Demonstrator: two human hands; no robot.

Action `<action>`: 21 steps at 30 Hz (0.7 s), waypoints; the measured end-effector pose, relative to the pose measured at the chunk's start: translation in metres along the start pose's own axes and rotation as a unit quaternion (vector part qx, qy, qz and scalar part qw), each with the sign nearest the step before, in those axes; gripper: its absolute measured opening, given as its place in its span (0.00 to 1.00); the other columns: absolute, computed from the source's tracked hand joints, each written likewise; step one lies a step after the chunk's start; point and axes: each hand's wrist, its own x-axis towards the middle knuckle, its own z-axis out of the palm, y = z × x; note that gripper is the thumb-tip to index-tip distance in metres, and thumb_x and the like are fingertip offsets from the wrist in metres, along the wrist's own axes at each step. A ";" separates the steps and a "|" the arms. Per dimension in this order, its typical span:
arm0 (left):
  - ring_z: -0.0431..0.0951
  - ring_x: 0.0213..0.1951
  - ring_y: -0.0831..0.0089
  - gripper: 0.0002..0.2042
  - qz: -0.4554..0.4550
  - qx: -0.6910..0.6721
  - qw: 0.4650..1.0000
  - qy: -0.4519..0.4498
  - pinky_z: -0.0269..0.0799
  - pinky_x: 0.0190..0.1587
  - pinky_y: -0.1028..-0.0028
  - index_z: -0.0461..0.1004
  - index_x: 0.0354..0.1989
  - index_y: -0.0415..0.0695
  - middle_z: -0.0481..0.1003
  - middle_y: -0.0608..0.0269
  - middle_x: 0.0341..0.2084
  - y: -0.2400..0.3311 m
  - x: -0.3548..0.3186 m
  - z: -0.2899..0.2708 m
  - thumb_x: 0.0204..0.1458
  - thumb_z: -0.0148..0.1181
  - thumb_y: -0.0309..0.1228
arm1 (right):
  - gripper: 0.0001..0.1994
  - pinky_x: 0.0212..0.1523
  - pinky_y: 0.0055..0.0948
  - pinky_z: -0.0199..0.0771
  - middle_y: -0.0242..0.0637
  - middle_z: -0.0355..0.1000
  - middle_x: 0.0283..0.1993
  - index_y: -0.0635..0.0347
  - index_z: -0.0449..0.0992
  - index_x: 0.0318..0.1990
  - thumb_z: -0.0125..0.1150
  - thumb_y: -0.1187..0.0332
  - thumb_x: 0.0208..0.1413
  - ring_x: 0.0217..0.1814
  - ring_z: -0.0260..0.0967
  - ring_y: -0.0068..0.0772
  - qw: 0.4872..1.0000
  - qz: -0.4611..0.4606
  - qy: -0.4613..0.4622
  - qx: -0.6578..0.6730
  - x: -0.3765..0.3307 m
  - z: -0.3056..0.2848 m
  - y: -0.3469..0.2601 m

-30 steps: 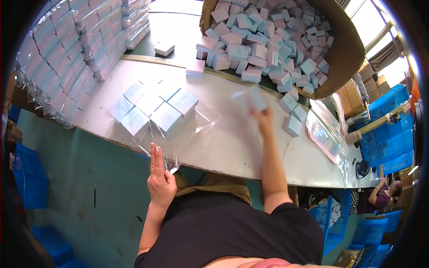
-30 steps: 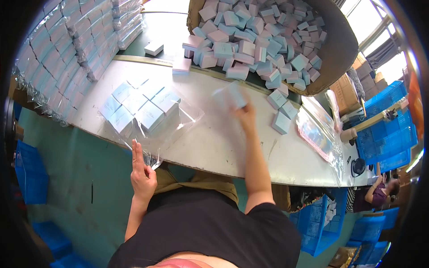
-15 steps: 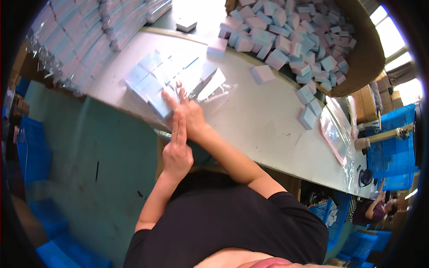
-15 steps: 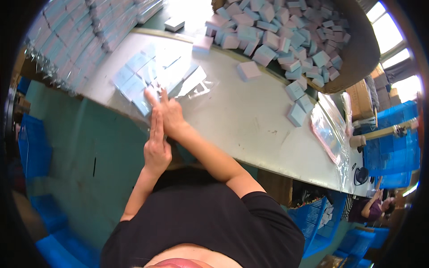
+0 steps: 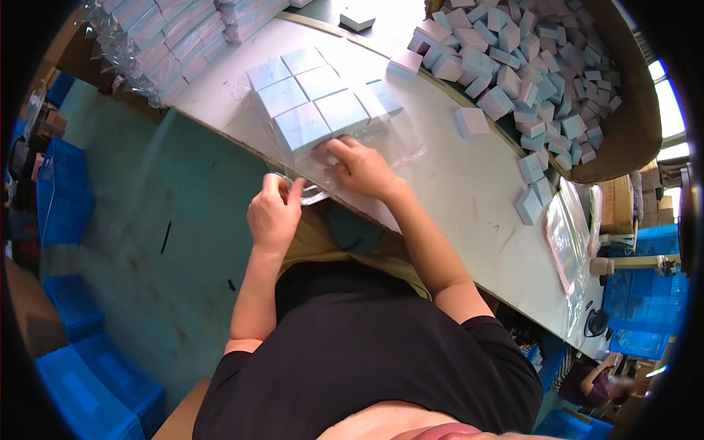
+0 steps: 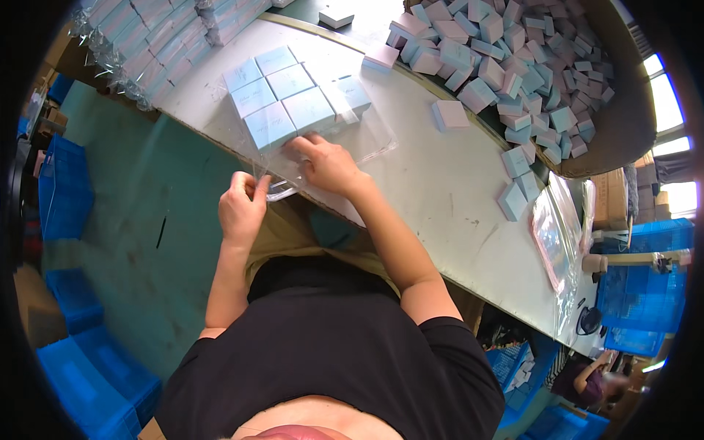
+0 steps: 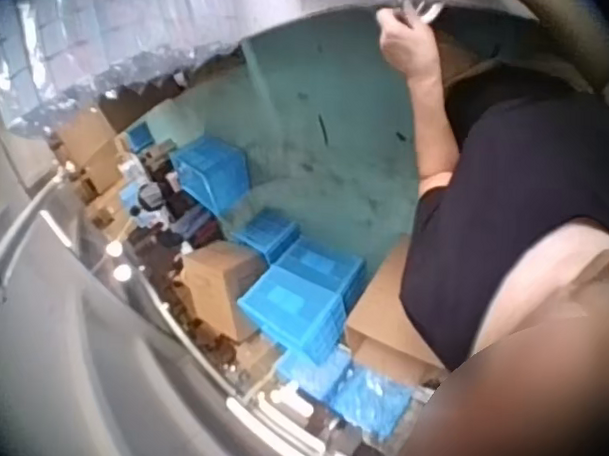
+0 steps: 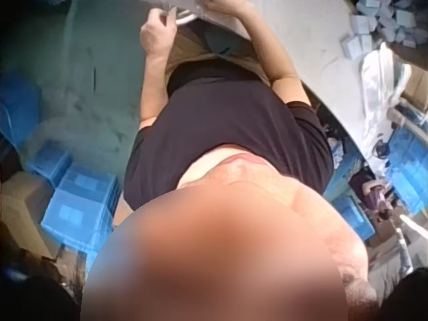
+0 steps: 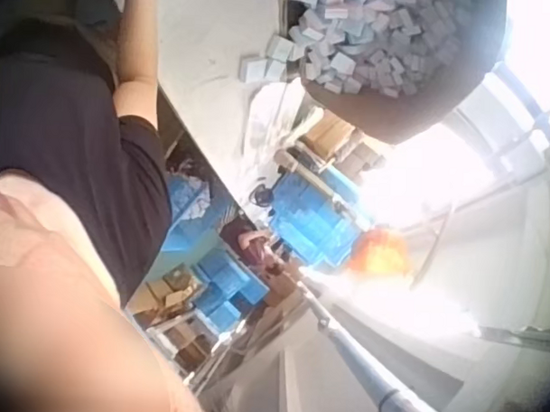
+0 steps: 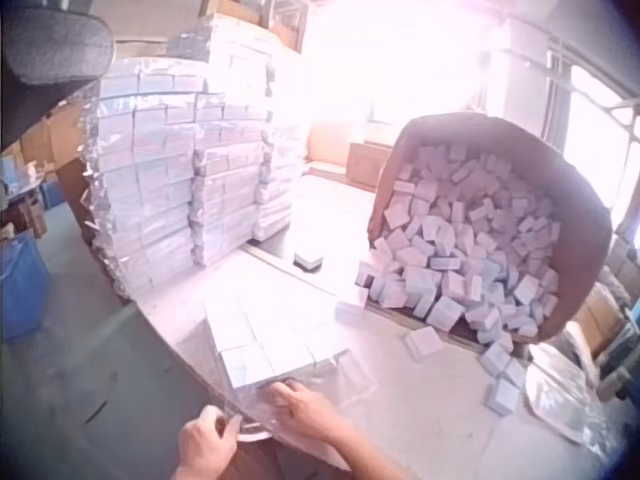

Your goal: Placing small light-blue boxes into clear plastic bags and stacking the finished packages.

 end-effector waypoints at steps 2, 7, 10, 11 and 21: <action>0.77 0.21 0.56 0.18 -0.011 -0.032 0.999 -0.012 0.71 0.27 0.61 0.71 0.26 0.41 0.76 0.57 0.17 -0.013 0.002 0.000 0.57 0.65 0.43 | 0.22 0.44 0.42 0.77 0.43 0.74 0.49 0.45 0.76 0.57 0.58 0.70 0.52 0.41 0.76 0.47 0.999 0.006 -0.008 0.040 0.003 -0.001 0.004; 0.68 0.15 0.85 0.18 -0.192 -0.263 0.935 -0.137 0.62 0.20 0.79 0.81 0.26 0.40 0.72 0.71 0.13 -0.025 0.002 -0.010 0.62 0.61 0.41 | 0.16 0.39 0.34 0.77 0.40 0.76 0.43 0.50 0.80 0.51 0.62 0.73 0.54 0.36 0.76 0.39 0.987 -0.043 0.024 0.156 -0.012 0.003 0.004; 0.61 0.14 0.85 0.17 -0.212 -0.389 0.878 -0.182 0.54 0.18 0.81 0.82 0.26 0.41 0.65 0.75 0.12 -0.042 0.009 -0.011 0.60 0.64 0.43 | 0.12 0.38 0.31 0.77 0.38 0.77 0.39 0.53 0.82 0.47 0.66 0.73 0.54 0.34 0.76 0.38 0.983 -0.081 0.045 0.160 -0.016 0.008 -0.014; 0.60 0.14 0.85 0.17 -0.218 -0.410 0.865 -0.193 0.53 0.18 0.81 0.81 0.26 0.41 0.65 0.75 0.12 -0.044 0.008 -0.014 0.60 0.64 0.43 | 0.11 0.37 0.31 0.77 0.36 0.77 0.37 0.55 0.82 0.46 0.67 0.72 0.55 0.33 0.76 0.38 0.983 -0.105 0.059 0.138 -0.014 0.008 -0.027; 0.60 0.14 0.85 0.17 -0.182 -0.405 0.882 -0.156 0.51 0.18 0.80 0.79 0.22 0.40 0.68 0.72 0.12 -0.038 0.016 -0.010 0.59 0.65 0.39 | 0.09 0.43 0.38 0.75 0.40 0.68 0.38 0.59 0.72 0.36 0.66 0.68 0.53 0.44 0.70 0.44 0.976 -0.211 0.025 -0.042 -0.002 0.024 -0.065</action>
